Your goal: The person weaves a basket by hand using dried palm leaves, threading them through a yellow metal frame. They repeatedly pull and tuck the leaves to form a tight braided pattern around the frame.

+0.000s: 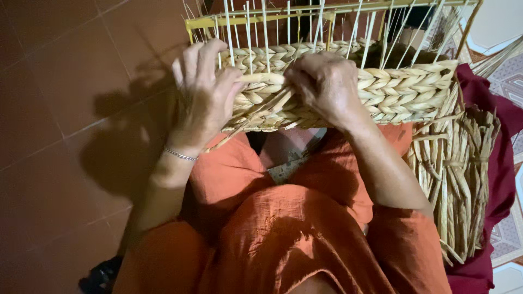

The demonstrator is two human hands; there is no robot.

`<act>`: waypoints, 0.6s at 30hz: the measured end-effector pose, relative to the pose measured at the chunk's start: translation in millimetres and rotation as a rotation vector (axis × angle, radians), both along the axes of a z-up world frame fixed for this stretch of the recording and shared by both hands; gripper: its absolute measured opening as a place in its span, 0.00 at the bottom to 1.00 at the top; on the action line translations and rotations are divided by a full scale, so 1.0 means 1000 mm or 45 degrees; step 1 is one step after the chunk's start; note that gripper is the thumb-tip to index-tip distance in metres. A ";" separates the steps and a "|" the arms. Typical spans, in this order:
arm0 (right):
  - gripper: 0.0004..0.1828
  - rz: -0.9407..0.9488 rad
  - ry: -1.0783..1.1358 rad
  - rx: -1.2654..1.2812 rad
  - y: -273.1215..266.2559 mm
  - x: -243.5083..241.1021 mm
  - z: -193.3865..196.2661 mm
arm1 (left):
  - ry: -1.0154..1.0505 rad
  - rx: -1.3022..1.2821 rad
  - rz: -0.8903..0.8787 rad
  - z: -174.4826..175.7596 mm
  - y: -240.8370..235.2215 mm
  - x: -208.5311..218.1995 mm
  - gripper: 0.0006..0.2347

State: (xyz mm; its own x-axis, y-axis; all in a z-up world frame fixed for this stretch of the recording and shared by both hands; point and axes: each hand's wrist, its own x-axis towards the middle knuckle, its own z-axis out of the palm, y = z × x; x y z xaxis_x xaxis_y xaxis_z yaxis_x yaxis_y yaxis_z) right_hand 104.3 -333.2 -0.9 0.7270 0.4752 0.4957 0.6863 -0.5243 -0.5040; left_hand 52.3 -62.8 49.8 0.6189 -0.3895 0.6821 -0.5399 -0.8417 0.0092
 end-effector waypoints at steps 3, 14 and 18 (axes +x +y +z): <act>0.10 -0.087 0.003 0.045 0.005 0.000 -0.009 | 0.436 -0.097 -0.053 -0.020 0.006 -0.009 0.06; 0.14 -0.367 -0.469 -0.039 0.028 -0.012 -0.014 | 0.474 -0.025 -0.183 -0.029 -0.001 -0.040 0.26; 0.12 -0.205 -0.539 0.028 0.034 -0.010 -0.017 | 0.516 0.188 -0.054 -0.048 -0.012 -0.043 0.15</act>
State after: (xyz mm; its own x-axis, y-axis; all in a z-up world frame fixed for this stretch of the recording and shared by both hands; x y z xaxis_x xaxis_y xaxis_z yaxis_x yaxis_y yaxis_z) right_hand 94.3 -298.9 -17.6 0.5216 0.3584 0.7743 0.7451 -0.6335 -0.2086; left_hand 9.2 -74.3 2.0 0.8065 -0.4955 0.3225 -0.5515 -0.8271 0.1085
